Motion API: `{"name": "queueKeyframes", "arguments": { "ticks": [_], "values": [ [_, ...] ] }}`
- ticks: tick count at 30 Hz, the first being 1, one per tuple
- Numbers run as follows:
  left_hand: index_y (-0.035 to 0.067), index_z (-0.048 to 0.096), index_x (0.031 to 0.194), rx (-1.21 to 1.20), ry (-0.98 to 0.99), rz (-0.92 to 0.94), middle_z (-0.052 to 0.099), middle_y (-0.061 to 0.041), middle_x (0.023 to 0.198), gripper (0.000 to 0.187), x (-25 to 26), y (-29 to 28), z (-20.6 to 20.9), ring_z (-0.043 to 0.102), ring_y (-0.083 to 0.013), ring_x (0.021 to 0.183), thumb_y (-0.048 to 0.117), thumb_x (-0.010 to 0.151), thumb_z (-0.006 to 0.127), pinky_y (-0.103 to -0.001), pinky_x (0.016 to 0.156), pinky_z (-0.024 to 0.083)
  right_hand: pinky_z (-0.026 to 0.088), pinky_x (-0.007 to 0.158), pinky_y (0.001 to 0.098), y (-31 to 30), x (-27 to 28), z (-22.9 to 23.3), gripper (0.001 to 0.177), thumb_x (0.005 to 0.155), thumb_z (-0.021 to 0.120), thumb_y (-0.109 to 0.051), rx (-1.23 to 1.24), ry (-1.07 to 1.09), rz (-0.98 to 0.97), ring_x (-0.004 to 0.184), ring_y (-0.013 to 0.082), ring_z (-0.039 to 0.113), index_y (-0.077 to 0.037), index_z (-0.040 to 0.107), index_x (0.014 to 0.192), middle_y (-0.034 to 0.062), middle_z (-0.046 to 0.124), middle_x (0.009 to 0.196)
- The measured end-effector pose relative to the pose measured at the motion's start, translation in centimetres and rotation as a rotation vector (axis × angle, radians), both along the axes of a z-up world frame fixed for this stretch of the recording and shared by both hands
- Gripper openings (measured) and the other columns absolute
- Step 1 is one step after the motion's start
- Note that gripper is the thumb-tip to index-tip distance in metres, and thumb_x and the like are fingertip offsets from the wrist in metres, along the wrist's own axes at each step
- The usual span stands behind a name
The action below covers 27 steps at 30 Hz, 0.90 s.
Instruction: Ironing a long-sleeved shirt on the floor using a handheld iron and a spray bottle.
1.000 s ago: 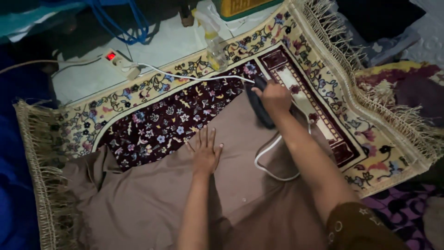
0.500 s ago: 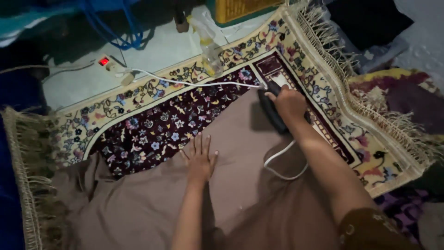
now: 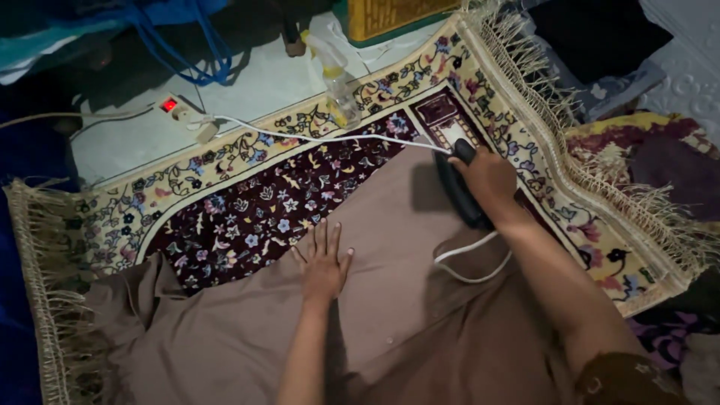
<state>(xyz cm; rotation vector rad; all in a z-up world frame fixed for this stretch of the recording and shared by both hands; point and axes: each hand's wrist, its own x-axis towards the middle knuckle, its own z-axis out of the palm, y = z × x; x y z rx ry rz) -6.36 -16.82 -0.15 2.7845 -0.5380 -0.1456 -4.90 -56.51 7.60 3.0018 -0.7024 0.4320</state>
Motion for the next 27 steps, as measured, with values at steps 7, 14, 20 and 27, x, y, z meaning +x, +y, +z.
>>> {"name": "queueKeyframes", "arguments": {
  "ticks": [7, 14, 20, 27],
  "values": [
    [0.030, 0.029, 0.161, -0.034, 0.063, 0.014, 0.014, -0.002, 0.172, 0.072, -0.5, 0.5, 0.5, 0.011, -0.0294, 0.157, 0.054, 0.097, 0.053, -0.073, 0.117, 0.010, 0.054, 0.053, 0.0462, -3.4, 3.1, -4.9, 0.065, 0.084, 0.075, -0.074, -0.275, -0.253, -0.001, 0.061, 0.0347, 0.069, -0.010, 0.067, 0.078, 0.0129, 0.068, 0.068],
    [0.027, 0.026, 0.161, -0.027, 0.098, 0.026, 0.011, -0.005, 0.172, 0.077, -0.3, 0.9, 1.4, 0.010, -0.0305, 0.158, 0.055, 0.096, 0.053, -0.070, 0.118, 0.013, 0.056, 0.066, 0.0507, -1.3, -0.7, 0.4, 0.064, 0.084, 0.075, -0.068, 0.150, 0.032, 0.000, 0.077, 0.0424, 0.071, -0.004, 0.073, 0.085, 0.0232, 0.073, 0.083],
    [0.023, 0.021, 0.163, -0.065, 0.085, 0.064, 0.010, -0.005, 0.172, 0.080, -1.3, 0.4, 0.1, 0.010, -0.0292, 0.157, 0.059, 0.097, 0.049, -0.068, 0.120, 0.011, 0.056, 0.067, 0.0523, 8.7, -5.5, 5.5, 0.062, 0.087, 0.071, -0.062, 0.252, 0.177, 0.215, 0.076, 0.0434, 0.072, -0.004, 0.071, 0.106, 0.0249, 0.074, 0.082],
    [0.021, 0.021, 0.163, -0.001, 0.002, 0.076, 0.012, -0.005, 0.172, 0.081, -1.1, 0.3, -0.7, 0.009, -0.0301, 0.157, 0.061, 0.097, 0.048, -0.068, 0.120, 0.007, 0.056, 0.069, 0.0530, 14.4, -2.3, 3.7, 0.058, 0.088, 0.069, -0.063, 0.296, 0.144, 0.243, 0.078, 0.0420, 0.071, -0.006, 0.070, 0.095, 0.0201, 0.073, 0.082]
  ]
}}
